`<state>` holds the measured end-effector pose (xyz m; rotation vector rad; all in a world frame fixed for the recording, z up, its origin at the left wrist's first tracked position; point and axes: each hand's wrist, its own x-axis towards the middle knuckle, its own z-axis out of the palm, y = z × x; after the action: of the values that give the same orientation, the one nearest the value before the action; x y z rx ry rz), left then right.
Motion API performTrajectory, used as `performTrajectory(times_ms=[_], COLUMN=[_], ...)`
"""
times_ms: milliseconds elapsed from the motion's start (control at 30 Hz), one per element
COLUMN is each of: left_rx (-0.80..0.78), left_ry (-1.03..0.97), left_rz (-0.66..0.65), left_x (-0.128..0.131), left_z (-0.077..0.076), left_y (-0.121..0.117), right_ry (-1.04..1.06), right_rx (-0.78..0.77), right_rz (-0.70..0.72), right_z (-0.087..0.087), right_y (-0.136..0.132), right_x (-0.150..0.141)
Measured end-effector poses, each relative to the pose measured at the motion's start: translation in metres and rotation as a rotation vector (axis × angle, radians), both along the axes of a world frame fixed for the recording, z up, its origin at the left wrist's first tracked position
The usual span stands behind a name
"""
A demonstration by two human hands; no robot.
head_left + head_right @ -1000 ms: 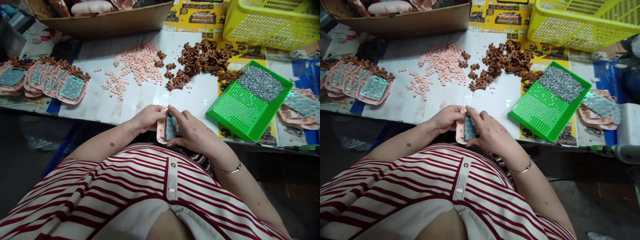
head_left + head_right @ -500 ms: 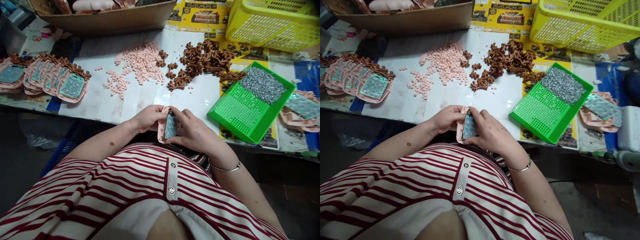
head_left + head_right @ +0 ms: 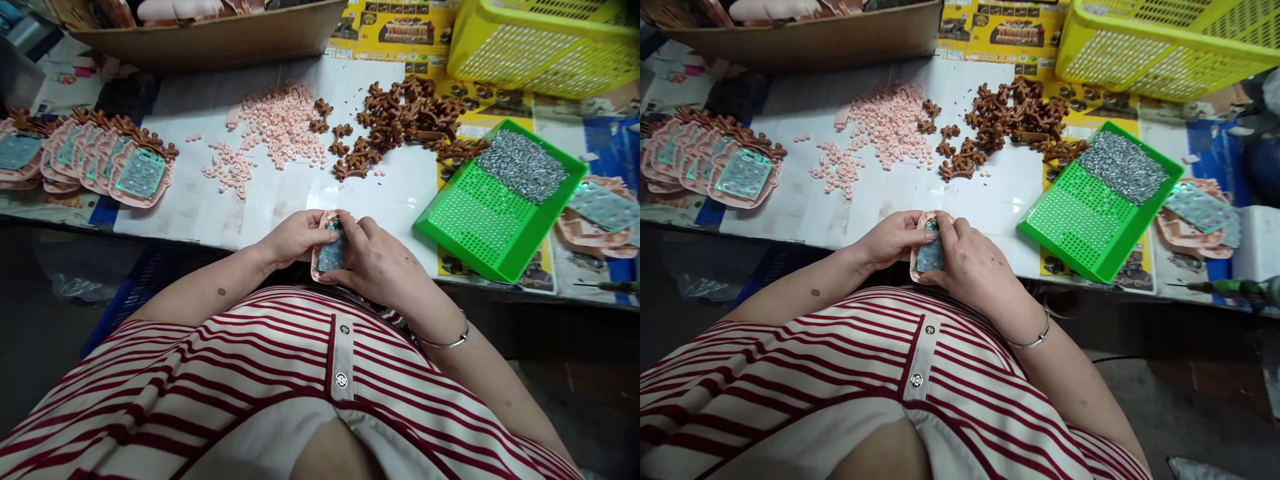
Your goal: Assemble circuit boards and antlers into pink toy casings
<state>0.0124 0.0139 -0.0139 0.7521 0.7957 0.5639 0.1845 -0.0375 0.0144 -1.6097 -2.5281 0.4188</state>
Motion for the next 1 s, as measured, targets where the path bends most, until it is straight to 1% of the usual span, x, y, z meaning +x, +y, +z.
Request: performTrajectory(times_ms=[100, 200, 333, 433, 567, 633, 867, 1000], left_rx=[0.012, 0.048, 0.027, 0.029, 0.119, 0.142, 0.11, 0.045], left_ry=[0.003, -0.014, -0.111, -0.169, -0.161, -0.148, -0.121, -0.102], left_rz=[0.021, 0.053, 0.063, 0.064, 0.076, 0.074, 0.079, 0.063], left_x=[0.0, 0.0, 0.001, 0.006, 0.016, 0.019, 0.02, 0.018], left_z=[0.001, 0.002, 0.005, 0.006, 0.003, 0.001, 0.0, 0.001], left_y=[-0.002, -0.005, -0.008, -0.008, -0.005, -0.004, -0.002, -0.001], right_ry=[-0.011, 0.008, 0.019, -0.018, -0.098, -0.098, 0.04, 0.175], right_rx=[0.035, 0.109, 0.209, 0.245, 0.227, 0.207, 0.195, 0.175], right_rz=[-0.012, -0.007, 0.004, 0.002, -0.033, -0.036, -0.01, -0.046], right_z=[-0.002, -0.002, 0.0, 0.001, 0.001, -0.001, -0.01, -0.01], right_y=[-0.003, -0.007, -0.01, -0.01, -0.009, -0.008, -0.006, -0.005], right_x=[-0.002, -0.003, -0.005, -0.006, -0.006, -0.005, 0.004, 0.013])
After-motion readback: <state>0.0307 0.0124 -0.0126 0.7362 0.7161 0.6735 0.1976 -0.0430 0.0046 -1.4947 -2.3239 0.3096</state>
